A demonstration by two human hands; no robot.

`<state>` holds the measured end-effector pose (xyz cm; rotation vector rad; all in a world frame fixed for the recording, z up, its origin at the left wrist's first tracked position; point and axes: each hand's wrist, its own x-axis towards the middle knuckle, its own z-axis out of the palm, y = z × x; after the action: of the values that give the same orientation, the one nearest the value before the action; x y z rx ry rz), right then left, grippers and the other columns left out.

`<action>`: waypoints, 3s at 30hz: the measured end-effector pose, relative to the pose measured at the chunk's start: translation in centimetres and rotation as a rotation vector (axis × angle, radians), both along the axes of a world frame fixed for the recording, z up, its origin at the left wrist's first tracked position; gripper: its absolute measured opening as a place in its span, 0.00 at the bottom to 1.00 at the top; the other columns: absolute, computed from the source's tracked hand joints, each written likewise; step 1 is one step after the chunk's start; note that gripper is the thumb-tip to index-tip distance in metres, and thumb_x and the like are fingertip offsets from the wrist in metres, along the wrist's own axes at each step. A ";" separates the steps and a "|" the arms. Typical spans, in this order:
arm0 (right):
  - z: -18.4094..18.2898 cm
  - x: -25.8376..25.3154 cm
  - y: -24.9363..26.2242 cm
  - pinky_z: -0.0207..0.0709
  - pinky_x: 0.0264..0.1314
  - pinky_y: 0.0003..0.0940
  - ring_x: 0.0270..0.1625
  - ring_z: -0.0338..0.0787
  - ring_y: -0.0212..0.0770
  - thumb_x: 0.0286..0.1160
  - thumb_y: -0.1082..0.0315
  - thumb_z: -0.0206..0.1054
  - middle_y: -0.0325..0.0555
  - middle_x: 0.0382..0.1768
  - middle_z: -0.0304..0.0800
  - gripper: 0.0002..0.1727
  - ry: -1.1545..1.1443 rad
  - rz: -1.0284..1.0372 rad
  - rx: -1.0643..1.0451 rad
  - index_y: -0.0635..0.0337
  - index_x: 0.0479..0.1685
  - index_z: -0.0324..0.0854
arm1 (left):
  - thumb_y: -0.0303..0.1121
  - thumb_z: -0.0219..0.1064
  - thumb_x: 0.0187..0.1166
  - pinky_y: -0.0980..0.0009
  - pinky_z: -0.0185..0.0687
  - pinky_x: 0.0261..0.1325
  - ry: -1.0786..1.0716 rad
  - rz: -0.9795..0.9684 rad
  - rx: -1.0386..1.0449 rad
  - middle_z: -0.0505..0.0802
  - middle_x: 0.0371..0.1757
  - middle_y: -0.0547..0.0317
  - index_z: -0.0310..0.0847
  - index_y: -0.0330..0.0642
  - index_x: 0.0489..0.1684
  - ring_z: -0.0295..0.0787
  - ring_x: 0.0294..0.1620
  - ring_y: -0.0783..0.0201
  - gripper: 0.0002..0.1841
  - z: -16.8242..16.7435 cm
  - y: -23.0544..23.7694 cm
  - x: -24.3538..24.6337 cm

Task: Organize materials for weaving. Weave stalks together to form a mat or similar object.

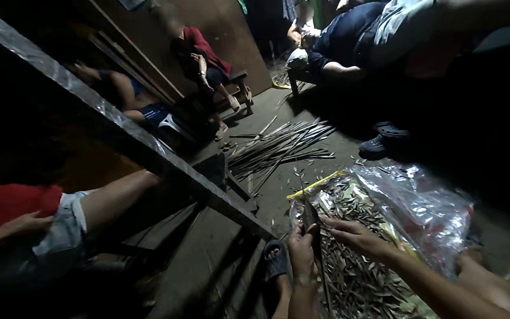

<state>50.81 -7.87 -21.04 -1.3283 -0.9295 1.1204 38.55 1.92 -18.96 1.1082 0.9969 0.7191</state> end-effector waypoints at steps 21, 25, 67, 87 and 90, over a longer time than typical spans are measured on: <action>-0.8 0.1 0.2 0.80 0.61 0.60 0.57 0.91 0.58 0.87 0.68 0.56 0.60 0.60 0.90 0.25 -0.624 -0.157 0.068 0.47 0.83 0.75 | 0.17 0.57 0.84 0.82 0.80 0.17 -0.083 -0.066 -0.234 0.88 0.22 0.56 0.78 0.30 0.39 0.84 0.15 0.73 0.05 1.3 -1.4 -1.5; -0.9 1.8 0.4 0.74 0.74 0.52 0.68 0.87 0.51 0.88 0.69 0.51 0.57 0.70 0.86 0.26 -0.535 -0.203 0.098 0.53 0.85 0.72 | 0.17 0.55 0.85 0.83 0.79 0.17 -0.087 -0.157 -0.295 0.88 0.23 0.57 0.78 0.31 0.39 0.83 0.15 0.74 0.07 1.4 -2.2 -1.7; -0.7 -0.8 0.0 0.83 0.54 0.58 0.51 0.93 0.57 0.86 0.69 0.56 0.59 0.56 0.92 0.25 -0.695 -0.251 0.094 0.52 0.81 0.78 | 0.18 0.55 0.87 0.85 0.76 0.15 -0.125 -0.086 -0.338 0.88 0.23 0.56 0.77 0.30 0.41 0.82 0.14 0.76 0.06 1.8 -2.4 -1.5; 1.2 -3.2 -0.8 0.69 0.78 0.57 0.76 0.82 0.54 0.93 0.60 0.48 0.54 0.76 0.81 0.27 -0.438 0.031 -0.179 0.48 0.90 0.65 | 0.13 0.66 0.63 0.58 0.91 0.45 0.575 0.065 1.161 0.97 0.42 0.38 0.93 0.26 0.34 0.97 0.40 0.48 0.09 -2.9 -1.1 -1.1; 1.0 -3.6 -0.6 0.68 0.80 0.55 0.78 0.80 0.50 0.94 0.59 0.47 0.51 0.79 0.79 0.27 -0.385 0.005 -0.198 0.47 0.90 0.64 | 0.13 0.66 0.64 0.56 0.92 0.46 0.641 0.047 1.194 0.96 0.45 0.38 0.93 0.26 0.34 0.98 0.43 0.46 0.08 -2.7 -1.1 -1.1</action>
<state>47.17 -8.51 -20.06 -1.7450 -1.1196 0.9974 37.46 0.80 -21.64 2.4684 1.1127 1.0619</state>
